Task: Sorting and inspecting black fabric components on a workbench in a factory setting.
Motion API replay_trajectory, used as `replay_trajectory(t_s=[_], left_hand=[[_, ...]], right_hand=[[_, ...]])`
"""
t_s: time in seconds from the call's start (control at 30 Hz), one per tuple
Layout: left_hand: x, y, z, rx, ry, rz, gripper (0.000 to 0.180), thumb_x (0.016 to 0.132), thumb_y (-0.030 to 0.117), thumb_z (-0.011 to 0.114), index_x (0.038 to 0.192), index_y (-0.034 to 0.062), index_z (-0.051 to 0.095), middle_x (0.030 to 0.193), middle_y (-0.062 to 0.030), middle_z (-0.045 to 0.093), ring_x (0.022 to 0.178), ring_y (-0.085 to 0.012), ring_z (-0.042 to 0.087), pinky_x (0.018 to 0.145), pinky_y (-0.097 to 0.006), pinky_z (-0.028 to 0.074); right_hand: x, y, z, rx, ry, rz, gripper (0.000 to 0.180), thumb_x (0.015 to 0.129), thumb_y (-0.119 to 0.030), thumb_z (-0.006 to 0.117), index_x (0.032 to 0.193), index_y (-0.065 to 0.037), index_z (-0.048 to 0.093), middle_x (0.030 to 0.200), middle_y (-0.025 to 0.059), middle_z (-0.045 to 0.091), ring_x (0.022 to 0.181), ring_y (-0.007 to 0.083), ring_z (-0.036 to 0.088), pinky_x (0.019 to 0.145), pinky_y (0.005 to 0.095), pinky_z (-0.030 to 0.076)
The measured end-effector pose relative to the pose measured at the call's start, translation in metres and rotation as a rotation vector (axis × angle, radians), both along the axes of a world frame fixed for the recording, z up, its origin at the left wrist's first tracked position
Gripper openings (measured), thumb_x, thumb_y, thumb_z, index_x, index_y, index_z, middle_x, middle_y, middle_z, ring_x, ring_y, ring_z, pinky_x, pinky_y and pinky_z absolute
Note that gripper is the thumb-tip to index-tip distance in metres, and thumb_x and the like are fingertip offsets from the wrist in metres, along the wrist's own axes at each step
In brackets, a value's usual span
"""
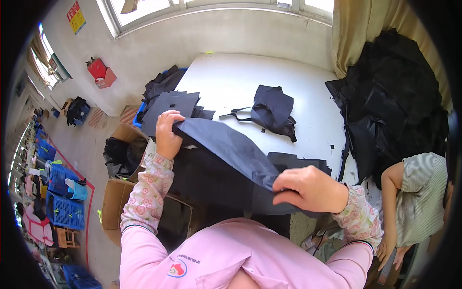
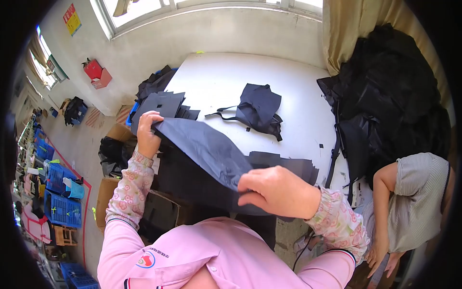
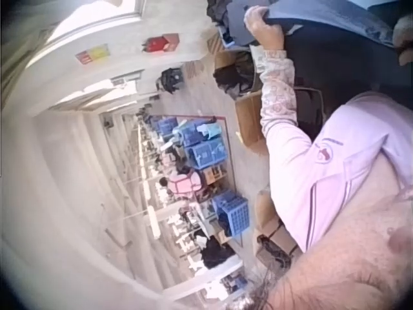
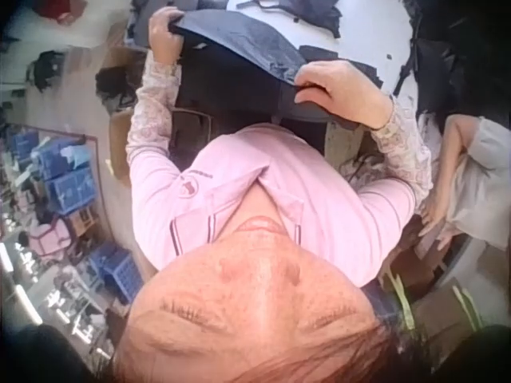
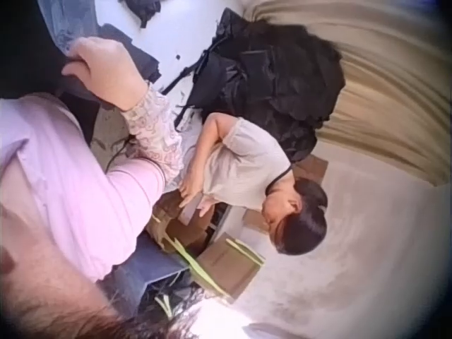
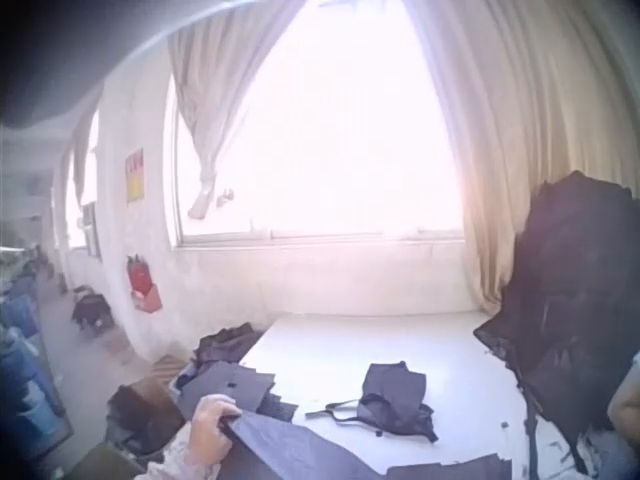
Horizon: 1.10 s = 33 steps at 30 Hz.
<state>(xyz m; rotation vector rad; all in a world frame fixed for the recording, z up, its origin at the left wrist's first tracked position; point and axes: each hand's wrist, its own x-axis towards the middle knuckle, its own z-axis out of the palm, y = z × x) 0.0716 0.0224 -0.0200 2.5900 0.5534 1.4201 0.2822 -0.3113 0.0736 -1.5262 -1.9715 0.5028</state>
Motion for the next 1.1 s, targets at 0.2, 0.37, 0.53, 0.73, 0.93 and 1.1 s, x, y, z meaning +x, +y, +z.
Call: replay_trajectory(t_s=[0.2,0.37,0.53,0.73,0.93,1.1], left_hand=[[-0.088,0.009,0.005,-0.453,0.549,-0.328,0.038,0.061,-0.013,0.051,0.092,-0.0004,0.069,0.090,-0.0135,0.068,0.091,-0.0295,0.067,0.083,-0.033,0.051],[-0.121,0.004,0.035,-0.878,0.879,-0.417,0.012,0.079,0.003,0.070,0.090,-0.0025,0.069,0.077,-0.0128,0.068,0.075,-0.0233,0.065,0.074,-0.032,0.051],[-0.076,0.024,0.003,-0.755,1.091,-0.402,0.022,0.078,0.014,0.077,0.092,-0.0020,0.070,0.076,-0.0127,0.068,0.070,-0.0158,0.062,0.069,-0.032,0.050],[-0.016,0.049,-0.059,-0.768,1.086,-0.307,0.027,0.078,0.019,0.079,0.091,-0.0024,0.069,0.071,-0.0143,0.065,0.065,-0.0222,0.060,0.067,-0.035,0.049],[-0.003,0.055,-0.079,-0.644,1.164,-0.190,0.029,0.078,0.018,0.080,0.094,-0.0036,0.070,0.078,-0.0178,0.068,0.072,-0.0272,0.064,0.071,-0.036,0.050],[-0.020,0.069,-0.088,-0.859,0.939,-0.291,0.021,0.078,0.003,0.077,0.095,0.0011,0.065,0.076,-0.0012,0.064,0.070,-0.0113,0.057,0.065,-0.029,0.048]], right_hand=[[0.011,-0.042,0.002,-0.524,0.365,0.330,0.025,0.086,-0.015,0.076,0.100,0.001,0.063,0.083,0.0094,0.064,0.069,0.0227,0.063,0.062,0.0314,0.049],[0.035,-0.062,-0.012,-0.509,0.390,0.198,0.027,0.083,-0.010,0.078,0.103,0.001,0.063,0.085,0.0088,0.065,0.072,0.0212,0.063,0.062,0.0303,0.049],[0.068,-0.051,-0.070,-0.412,0.063,-0.314,0.025,0.076,-0.003,0.075,0.098,-0.001,0.062,0.083,0.0142,0.068,0.079,0.0302,0.068,0.070,0.0376,0.053],[0.102,-0.027,-0.142,-0.201,-0.317,-0.562,0.018,0.078,-0.007,0.070,0.094,-0.005,0.061,0.089,0.0116,0.069,0.086,0.0315,0.067,0.076,0.0416,0.051],[0.057,-0.011,-0.140,0.048,-0.517,-0.463,0.039,0.077,-0.015,0.071,0.113,-0.003,0.061,0.125,0.0116,0.061,0.120,0.0293,0.056,0.098,0.0424,0.044],[0.037,-0.023,-0.177,-0.210,-0.527,-0.158,0.084,0.082,-0.049,0.070,0.149,-0.010,0.037,0.157,0.0147,0.031,0.146,0.0338,0.026,0.119,0.0485,0.023]])
